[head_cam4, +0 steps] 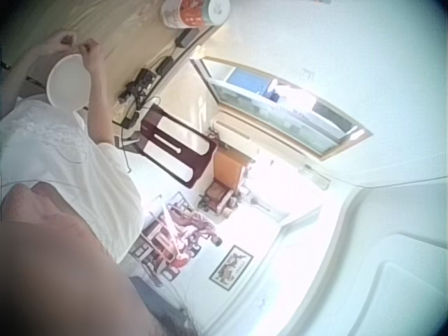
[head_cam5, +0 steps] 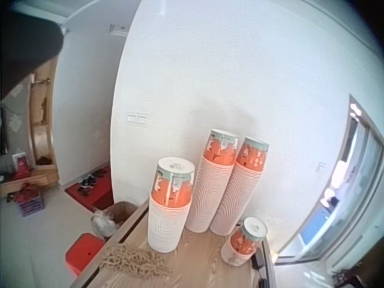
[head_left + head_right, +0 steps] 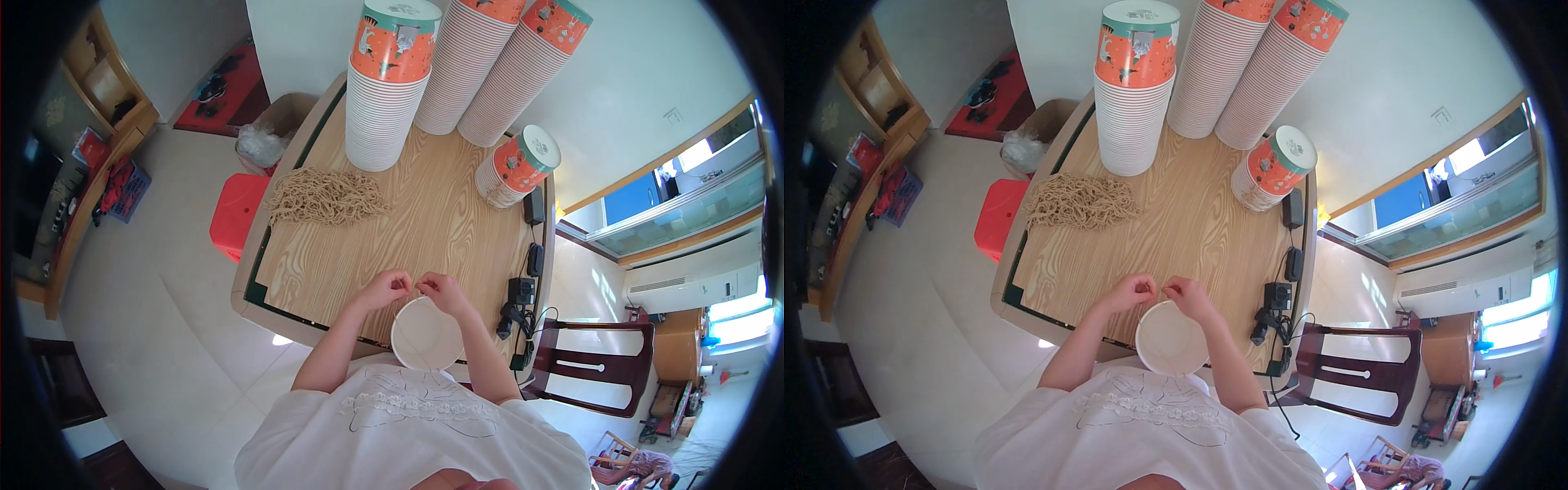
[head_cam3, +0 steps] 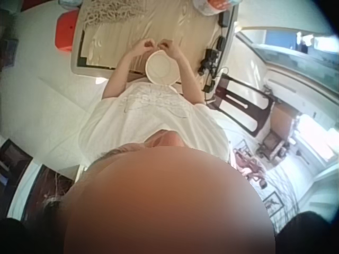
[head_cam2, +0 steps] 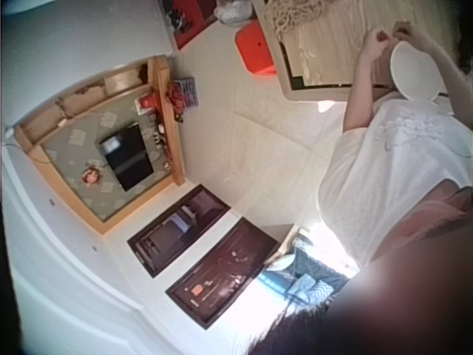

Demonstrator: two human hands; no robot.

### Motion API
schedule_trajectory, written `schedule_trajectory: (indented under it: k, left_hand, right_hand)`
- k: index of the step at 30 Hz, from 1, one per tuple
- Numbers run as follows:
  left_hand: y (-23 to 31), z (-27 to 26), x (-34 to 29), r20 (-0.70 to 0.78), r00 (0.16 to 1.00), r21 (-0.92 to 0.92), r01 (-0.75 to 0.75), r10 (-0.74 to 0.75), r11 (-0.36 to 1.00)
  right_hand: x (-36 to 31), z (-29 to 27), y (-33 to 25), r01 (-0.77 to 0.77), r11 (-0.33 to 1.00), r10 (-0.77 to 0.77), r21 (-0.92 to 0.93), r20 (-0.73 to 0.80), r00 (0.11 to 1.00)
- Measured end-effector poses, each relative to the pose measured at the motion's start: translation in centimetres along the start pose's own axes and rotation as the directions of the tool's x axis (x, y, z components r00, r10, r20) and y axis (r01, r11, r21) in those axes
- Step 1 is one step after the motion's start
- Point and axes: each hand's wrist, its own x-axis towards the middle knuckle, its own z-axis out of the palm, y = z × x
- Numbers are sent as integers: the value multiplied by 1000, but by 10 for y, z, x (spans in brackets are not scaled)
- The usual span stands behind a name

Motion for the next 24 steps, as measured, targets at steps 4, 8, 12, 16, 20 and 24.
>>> schedule_trajectory:
  k: [4, 8, 12, 16, 20, 24]
  left_hand:
    - [-11, 11, 3, -100, 970, 398, -165, 222, 902]
    - [-17, 17, 2, -119, 958, 455, -181, 261, 872]
    - [-8, 23, 1, -121, 972, 458, -127, 203, 880]
    - [5, 27, 0, -131, 985, 387, -51, 109, 921]
    - [0, 23, 0, -121, 985, 348, -74, 123, 935]
    - [-4, 23, 2, -80, 997, 130, 24, -13, 991]
  right_hand:
    - [1, 1, 3, 48, 998, -47, 37, -25, 999]
    - [5, -1, 5, 3, 1000, -3, -19, -6, 1000]
    - [6, -3, 10, -25, 1000, 25, 2, 17, 1000]
    - [7, -3, 12, -49, 995, 48, 91, 13, 999]
    - [4, -4, 9, -39, 995, 36, 88, 30, 999]
    - [-2, -6, 5, -29, 994, 29, 101, -7, 1000]
